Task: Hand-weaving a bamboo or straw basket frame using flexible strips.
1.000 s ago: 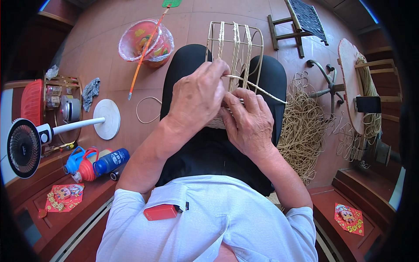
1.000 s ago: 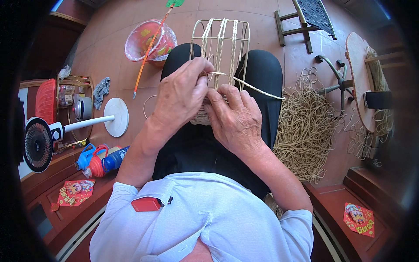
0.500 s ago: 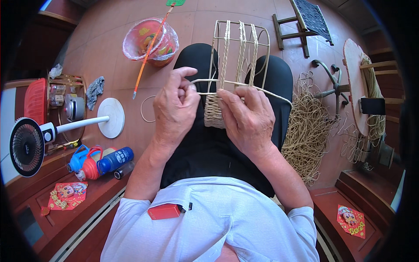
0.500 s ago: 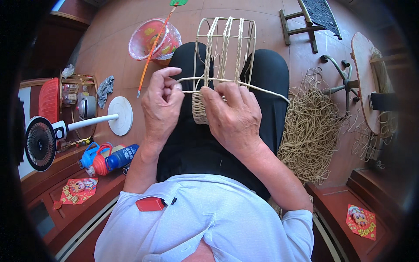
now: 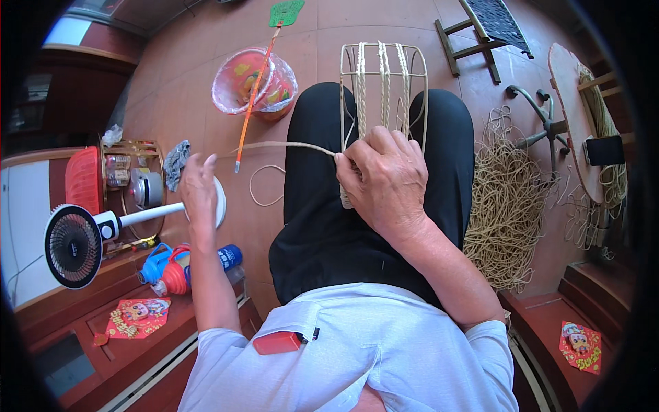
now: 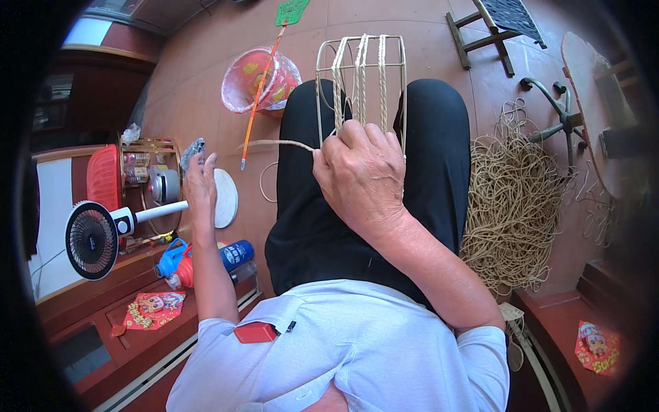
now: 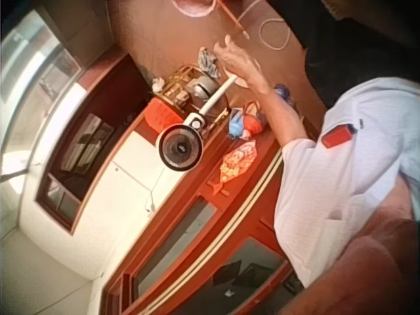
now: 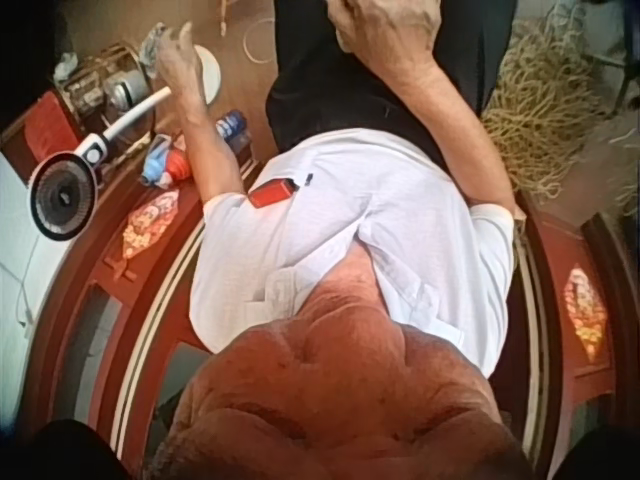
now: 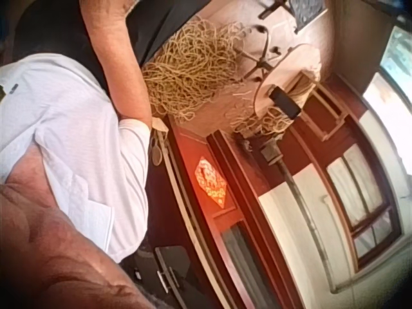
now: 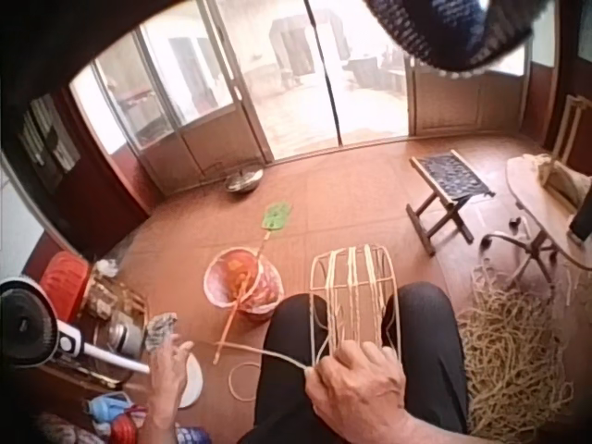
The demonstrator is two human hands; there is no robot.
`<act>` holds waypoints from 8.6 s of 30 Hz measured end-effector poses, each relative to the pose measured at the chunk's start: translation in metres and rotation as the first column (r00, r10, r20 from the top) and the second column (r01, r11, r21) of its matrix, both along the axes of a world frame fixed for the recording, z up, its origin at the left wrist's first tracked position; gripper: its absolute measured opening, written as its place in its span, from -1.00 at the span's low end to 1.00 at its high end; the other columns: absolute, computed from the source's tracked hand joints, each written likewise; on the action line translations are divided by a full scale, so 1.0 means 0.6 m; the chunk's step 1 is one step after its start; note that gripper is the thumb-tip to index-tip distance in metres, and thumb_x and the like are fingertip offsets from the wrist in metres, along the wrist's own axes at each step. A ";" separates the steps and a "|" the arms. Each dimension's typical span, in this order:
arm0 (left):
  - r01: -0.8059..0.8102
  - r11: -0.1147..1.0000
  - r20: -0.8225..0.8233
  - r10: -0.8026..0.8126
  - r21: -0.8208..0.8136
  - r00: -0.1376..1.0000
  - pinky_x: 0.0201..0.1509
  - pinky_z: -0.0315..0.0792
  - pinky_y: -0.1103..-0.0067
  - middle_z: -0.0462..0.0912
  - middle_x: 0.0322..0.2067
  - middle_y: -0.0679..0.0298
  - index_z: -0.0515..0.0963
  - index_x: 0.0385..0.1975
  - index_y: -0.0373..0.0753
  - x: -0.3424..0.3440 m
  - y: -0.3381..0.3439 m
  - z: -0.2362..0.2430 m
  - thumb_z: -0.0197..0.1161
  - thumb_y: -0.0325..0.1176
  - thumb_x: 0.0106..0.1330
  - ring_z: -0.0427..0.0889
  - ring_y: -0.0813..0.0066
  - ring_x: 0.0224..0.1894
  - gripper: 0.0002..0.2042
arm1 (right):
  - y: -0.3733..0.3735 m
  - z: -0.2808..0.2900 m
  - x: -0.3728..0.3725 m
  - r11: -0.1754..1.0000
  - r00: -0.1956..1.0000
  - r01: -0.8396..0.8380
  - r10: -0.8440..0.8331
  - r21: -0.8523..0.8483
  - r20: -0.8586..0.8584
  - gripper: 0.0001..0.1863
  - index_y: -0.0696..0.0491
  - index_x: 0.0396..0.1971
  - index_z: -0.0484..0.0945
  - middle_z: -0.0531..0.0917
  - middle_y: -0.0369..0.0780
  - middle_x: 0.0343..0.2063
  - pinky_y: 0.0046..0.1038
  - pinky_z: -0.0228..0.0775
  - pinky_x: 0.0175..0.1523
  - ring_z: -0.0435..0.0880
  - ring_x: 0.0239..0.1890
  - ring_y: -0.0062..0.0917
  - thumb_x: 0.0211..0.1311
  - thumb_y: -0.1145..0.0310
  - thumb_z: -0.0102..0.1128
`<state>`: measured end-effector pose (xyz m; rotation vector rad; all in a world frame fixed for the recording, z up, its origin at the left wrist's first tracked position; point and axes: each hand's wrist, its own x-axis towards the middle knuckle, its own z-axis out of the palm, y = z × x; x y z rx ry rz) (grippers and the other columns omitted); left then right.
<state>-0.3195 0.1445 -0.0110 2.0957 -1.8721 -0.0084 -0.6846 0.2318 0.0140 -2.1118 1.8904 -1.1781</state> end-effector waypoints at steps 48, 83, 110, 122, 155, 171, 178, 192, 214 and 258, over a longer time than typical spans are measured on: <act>0.568 0.740 -0.297 -0.668 -0.360 0.682 -0.05 0.58 0.24 0.65 -0.29 0.19 0.76 -0.19 -0.25 -0.409 0.081 0.041 0.57 -0.46 0.41 0.68 0.11 -0.19 -0.90 | -0.018 0.062 -0.156 0.998 0.975 -0.068 0.068 0.008 -0.210 -0.76 -0.09 0.17 0.78 0.86 -0.24 -0.19 -0.23 0.74 -0.15 0.90 -0.26 -0.27 0.60 0.33 0.46; 0.754 0.505 -0.141 -0.857 -0.420 0.495 0.25 0.69 0.29 0.79 -0.04 0.19 0.79 0.05 -0.23 -0.422 0.100 0.028 0.45 -0.51 0.37 0.79 0.18 0.05 -0.73 | 0.046 0.018 -0.233 0.942 0.437 -0.238 -0.116 0.238 0.892 -0.76 0.04 0.09 0.59 0.78 -0.29 -0.13 -0.64 0.52 -0.14 0.69 -0.25 -0.75 0.61 0.55 0.48; 0.713 0.597 -0.329 -0.800 -0.367 0.501 0.07 0.60 0.26 0.67 -0.13 0.21 0.79 -0.02 -0.20 -0.466 0.111 0.047 0.56 -0.46 0.43 0.69 0.15 -0.06 -0.82 | 0.082 0.012 -0.255 0.885 0.060 -0.383 -0.261 0.263 0.964 -0.49 0.11 0.53 0.43 0.58 -0.36 -0.24 -0.73 0.24 -0.41 0.36 -0.44 -0.85 0.74 0.39 0.32; 0.632 0.661 -0.499 -0.738 -0.403 0.453 0.00 0.64 0.21 0.71 -0.24 0.18 0.75 -0.17 -0.23 -0.470 0.103 0.042 0.59 -0.40 0.45 0.77 0.11 -0.14 -0.87 | 0.146 0.116 -0.485 0.888 0.525 0.357 -0.449 0.292 0.723 -0.71 0.11 0.30 0.59 0.73 -0.31 -0.15 -0.66 0.44 -0.20 0.57 -0.33 -0.75 0.75 0.38 0.36; 0.647 0.694 -0.495 -0.703 -0.316 0.511 -0.06 0.73 0.23 0.82 -0.12 0.04 0.54 0.52 -0.14 -0.456 0.080 0.059 0.38 -0.51 0.60 0.88 0.02 -0.16 -0.48 | 0.074 -0.013 -0.139 0.996 0.993 -0.067 0.060 0.062 0.098 -0.65 0.13 0.13 0.77 0.72 -0.08 -0.08 -0.17 0.72 -0.01 0.81 -0.13 -0.18 0.38 0.64 0.45; 0.703 0.592 -0.352 -0.804 -0.395 0.479 -0.07 0.67 0.32 0.75 -0.22 0.18 0.79 -0.01 -0.29 -0.387 -0.016 0.061 0.57 -0.52 0.45 0.82 0.17 -0.15 -0.82 | 0.060 0.001 -0.083 0.989 0.979 -0.145 0.144 0.005 -0.144 -0.57 0.06 0.29 0.80 0.73 -0.21 0.03 -0.30 0.64 -0.07 0.73 -0.18 -0.34 0.46 0.41 0.54; 0.705 0.623 0.065 -0.732 -0.339 0.678 -0.08 0.67 0.28 0.68 -0.24 0.32 0.79 -0.11 -0.07 -0.405 -0.001 0.056 0.53 -0.29 0.51 0.79 0.25 -0.16 -0.91 | 0.059 0.005 -0.079 0.991 0.980 -0.129 0.131 0.028 -0.150 -0.62 0.05 0.24 0.79 0.70 -0.20 0.00 -0.27 0.64 -0.05 0.74 -0.16 -0.31 0.49 0.37 0.54; 0.642 0.737 -0.308 -0.674 -0.213 0.671 -0.05 0.72 0.30 0.79 -0.13 0.12 0.76 0.10 -0.17 -0.410 0.025 0.066 0.42 -0.44 0.55 0.85 0.13 -0.16 -0.80 | 0.059 0.002 -0.076 0.990 0.984 -0.125 0.133 0.065 -0.120 -0.63 0.00 0.23 0.79 0.70 -0.19 0.02 -0.23 0.65 -0.01 0.75 -0.12 -0.27 0.48 0.34 0.54; 0.114 0.993 -0.319 -0.103 0.017 0.942 -0.13 0.59 0.50 0.78 -0.25 0.32 0.80 0.16 -0.31 -0.110 -0.018 0.028 0.34 -0.31 0.75 0.72 0.58 -0.24 -0.76 | -0.003 -0.002 -0.008 0.999 1.000 -0.031 0.031 0.017 0.001 -0.78 -0.01 -0.39 0.76 0.61 -0.21 -0.28 -0.18 0.52 -0.06 0.70 -0.23 -0.28 0.45 0.24 0.56; 0.603 0.651 -0.266 -0.749 -0.460 0.606 -0.01 0.70 0.35 0.76 -0.12 0.21 0.75 -0.04 -0.22 -0.341 0.077 0.034 0.50 -0.52 0.43 0.77 0.21 -0.09 -0.83 | 0.039 0.050 -0.132 0.971 0.915 -0.160 0.213 0.177 -0.342 -0.94 -0.02 -0.11 0.72 0.60 -0.20 -0.26 -0.16 0.61 -0.11 0.76 -0.24 -0.22 0.54 0.42 0.46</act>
